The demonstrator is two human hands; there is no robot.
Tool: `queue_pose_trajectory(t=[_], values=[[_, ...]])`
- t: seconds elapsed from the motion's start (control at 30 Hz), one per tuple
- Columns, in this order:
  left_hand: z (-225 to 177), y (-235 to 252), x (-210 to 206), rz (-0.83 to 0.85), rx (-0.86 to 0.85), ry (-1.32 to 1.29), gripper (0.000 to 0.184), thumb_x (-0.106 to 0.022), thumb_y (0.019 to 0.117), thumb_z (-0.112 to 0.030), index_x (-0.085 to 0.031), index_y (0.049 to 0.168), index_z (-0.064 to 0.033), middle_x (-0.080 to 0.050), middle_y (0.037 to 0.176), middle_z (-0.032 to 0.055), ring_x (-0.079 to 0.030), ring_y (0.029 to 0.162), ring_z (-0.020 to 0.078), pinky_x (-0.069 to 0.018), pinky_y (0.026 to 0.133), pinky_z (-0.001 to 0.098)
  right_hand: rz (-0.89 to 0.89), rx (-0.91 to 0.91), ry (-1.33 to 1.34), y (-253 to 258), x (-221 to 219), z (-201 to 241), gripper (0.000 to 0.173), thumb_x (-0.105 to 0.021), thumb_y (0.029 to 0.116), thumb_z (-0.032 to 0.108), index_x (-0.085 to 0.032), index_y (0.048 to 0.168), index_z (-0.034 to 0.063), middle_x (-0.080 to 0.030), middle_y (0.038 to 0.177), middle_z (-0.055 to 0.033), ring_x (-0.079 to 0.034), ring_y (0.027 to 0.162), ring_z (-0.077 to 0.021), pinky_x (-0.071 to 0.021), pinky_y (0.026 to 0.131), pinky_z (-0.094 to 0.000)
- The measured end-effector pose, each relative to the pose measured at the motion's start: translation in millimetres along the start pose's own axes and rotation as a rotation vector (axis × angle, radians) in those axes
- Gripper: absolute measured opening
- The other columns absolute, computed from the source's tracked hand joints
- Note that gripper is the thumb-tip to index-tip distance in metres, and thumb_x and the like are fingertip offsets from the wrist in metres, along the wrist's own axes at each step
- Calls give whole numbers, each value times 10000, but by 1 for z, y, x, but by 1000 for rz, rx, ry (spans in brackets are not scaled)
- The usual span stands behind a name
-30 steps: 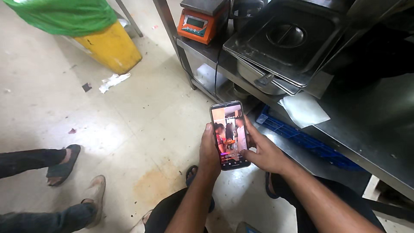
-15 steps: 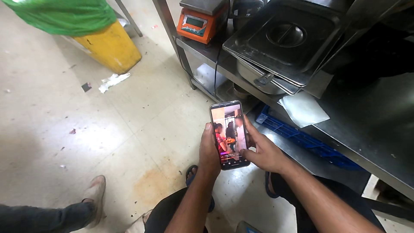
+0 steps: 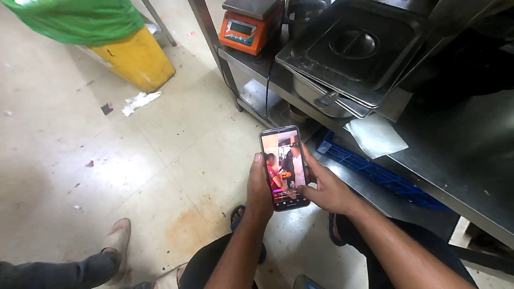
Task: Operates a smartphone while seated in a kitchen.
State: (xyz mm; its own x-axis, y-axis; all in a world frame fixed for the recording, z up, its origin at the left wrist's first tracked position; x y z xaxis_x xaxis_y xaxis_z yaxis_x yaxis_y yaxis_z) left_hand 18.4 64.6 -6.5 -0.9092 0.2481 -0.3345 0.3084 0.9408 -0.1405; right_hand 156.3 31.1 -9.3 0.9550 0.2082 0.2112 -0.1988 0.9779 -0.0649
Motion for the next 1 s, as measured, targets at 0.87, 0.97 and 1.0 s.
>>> queue_pose_trajectory(t=[0.87, 0.97, 1.0], values=[[0, -1, 1, 4, -1, 28, 645, -176, 1023, -673, -544, 1335, -244, -677, 1130, -18, -678, 957, 82, -591, 763, 313, -2, 5, -16, -1, 0, 2, 990, -622, 838, 77, -66, 1651, 169, -717, 1048, -11, -701, 876, -55, -591, 800, -269], [-1, -1, 0, 4, -2, 28, 648, -175, 1026, -668, -538, 1354, -244, -678, 1156, -22, -681, 978, 83, -592, 777, 314, 1, 2, -14, -1, 0, 2, 987, -625, 843, 77, -67, 1652, 175, -720, 1043, -11, -703, 870, -59, -593, 797, -269], [-1, -1, 0, 10, -3, 27, 652, -178, 1024, -673, -535, 1360, -242, -676, 1166, -20, -679, 990, 85, -592, 786, 318, 2, 0, -13, -1, 0, 2, 983, -625, 845, 78, -69, 1651, 174, -719, 1045, -11, -703, 871, -59, -592, 798, -269]])
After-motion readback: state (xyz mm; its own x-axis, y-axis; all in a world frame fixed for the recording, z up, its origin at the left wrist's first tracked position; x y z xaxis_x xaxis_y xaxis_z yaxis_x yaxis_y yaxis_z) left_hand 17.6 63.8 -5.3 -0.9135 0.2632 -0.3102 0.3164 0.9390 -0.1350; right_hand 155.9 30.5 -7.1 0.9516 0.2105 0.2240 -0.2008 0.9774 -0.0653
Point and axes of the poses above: each hand's wrist, its own y-axis towards the middle knuckle, its own x-axis out of the back of the hand, z = x × y, the point moved 7 cm from there along y, towards the middle knuckle
